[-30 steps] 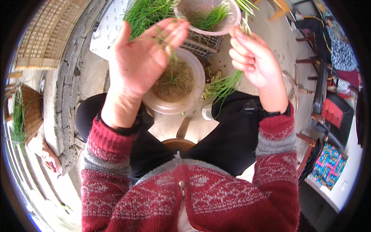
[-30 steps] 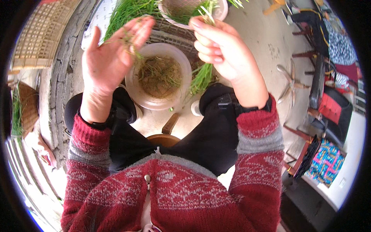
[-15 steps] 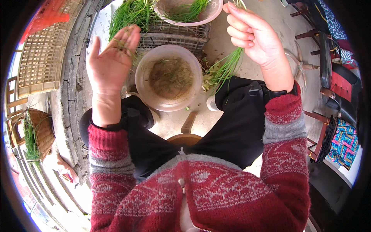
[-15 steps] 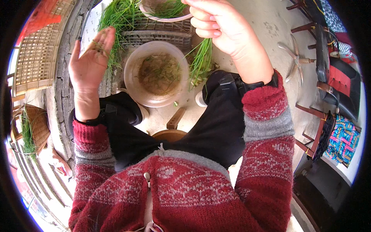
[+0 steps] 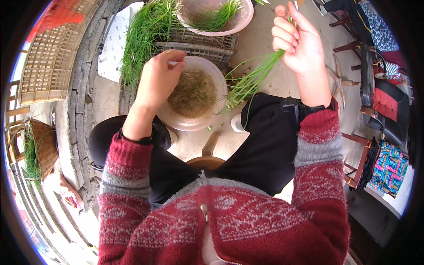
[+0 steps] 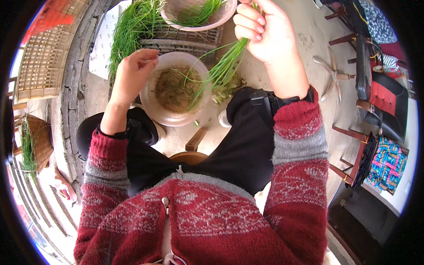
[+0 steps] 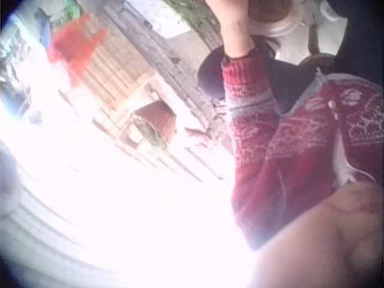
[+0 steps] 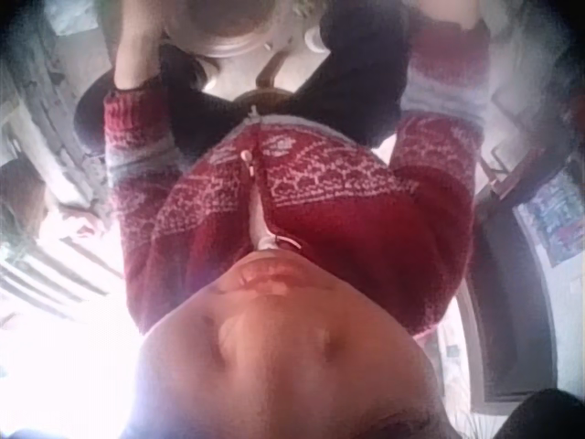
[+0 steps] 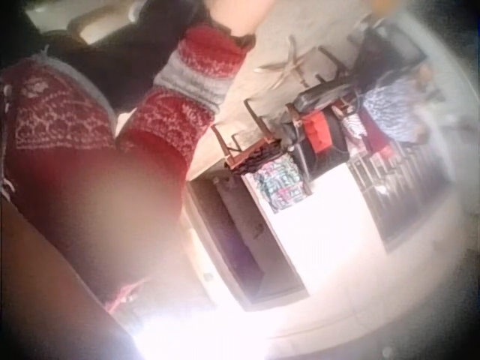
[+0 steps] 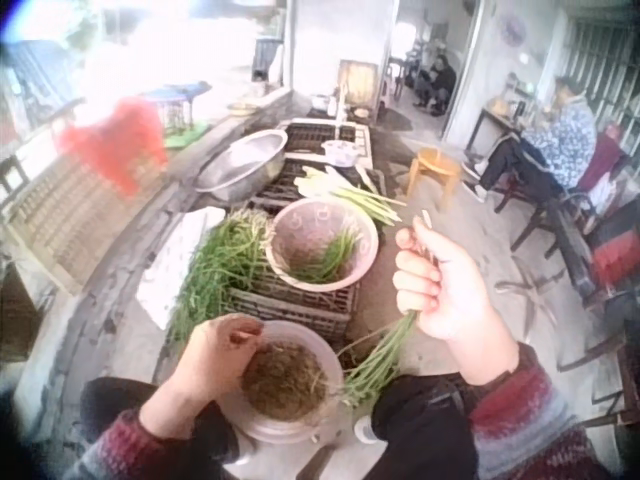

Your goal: The person is trimming green vegetables, removing unwanted parts and placing them into a container. The task involves handling the vegetables with both hands, carefully separating and discarding the trimmed portions.

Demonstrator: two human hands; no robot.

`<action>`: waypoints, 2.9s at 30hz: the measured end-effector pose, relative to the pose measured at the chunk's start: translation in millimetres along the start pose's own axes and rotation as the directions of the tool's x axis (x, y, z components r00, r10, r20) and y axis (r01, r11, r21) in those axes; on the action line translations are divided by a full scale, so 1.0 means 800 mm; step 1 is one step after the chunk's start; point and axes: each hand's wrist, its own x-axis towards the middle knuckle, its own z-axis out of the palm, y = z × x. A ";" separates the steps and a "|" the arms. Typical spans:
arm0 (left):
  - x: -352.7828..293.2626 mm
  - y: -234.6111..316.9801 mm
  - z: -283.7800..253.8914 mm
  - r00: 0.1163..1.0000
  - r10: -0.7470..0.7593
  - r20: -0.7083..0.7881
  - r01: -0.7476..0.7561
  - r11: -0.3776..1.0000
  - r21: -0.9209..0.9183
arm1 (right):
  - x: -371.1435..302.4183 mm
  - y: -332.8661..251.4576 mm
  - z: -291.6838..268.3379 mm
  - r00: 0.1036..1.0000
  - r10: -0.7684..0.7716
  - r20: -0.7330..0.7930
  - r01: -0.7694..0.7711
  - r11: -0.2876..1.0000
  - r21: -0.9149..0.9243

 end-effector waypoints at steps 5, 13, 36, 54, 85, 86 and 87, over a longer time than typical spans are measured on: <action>-0.007 0.023 0.002 0.891 0.450 0.061 -0.453 0.891 0.033 | 0.007 -0.003 -0.004 0.993 0.005 0.120 -0.015 0.996 0.088; -0.014 0.030 0.024 0.796 0.596 0.101 -0.603 0.795 0.060 | 0.013 0.002 0.005 0.990 0.002 0.142 -0.018 0.993 0.113; -0.006 0.005 0.028 0.930 -0.277 0.243 0.368 0.714 -0.596 | 0.014 0.022 0.013 0.985 -0.143 -0.102 0.141 0.990 -0.022; -0.011 0.035 0.017 0.943 0.295 -0.157 -0.321 0.929 -0.183 | 0.016 0.038 0.035 0.980 0.028 0.197 -0.032 0.999 0.016; -0.004 0.012 0.035 0.854 -0.156 0.497 0.501 0.505 -0.703 | 0.040 0.030 0.015 0.996 -0.082 -0.038 0.089 0.946 0.312; -0.008 0.014 0.037 0.807 -0.057 0.588 0.569 0.343 -0.747 | 0.041 0.026 0.009 0.993 -0.097 -0.062 0.112 0.945 0.306; -0.010 0.018 0.036 0.767 -0.003 0.642 0.618 0.274 -0.737 | 0.042 0.023 0.004 0.989 -0.114 -0.099 0.140 0.940 0.311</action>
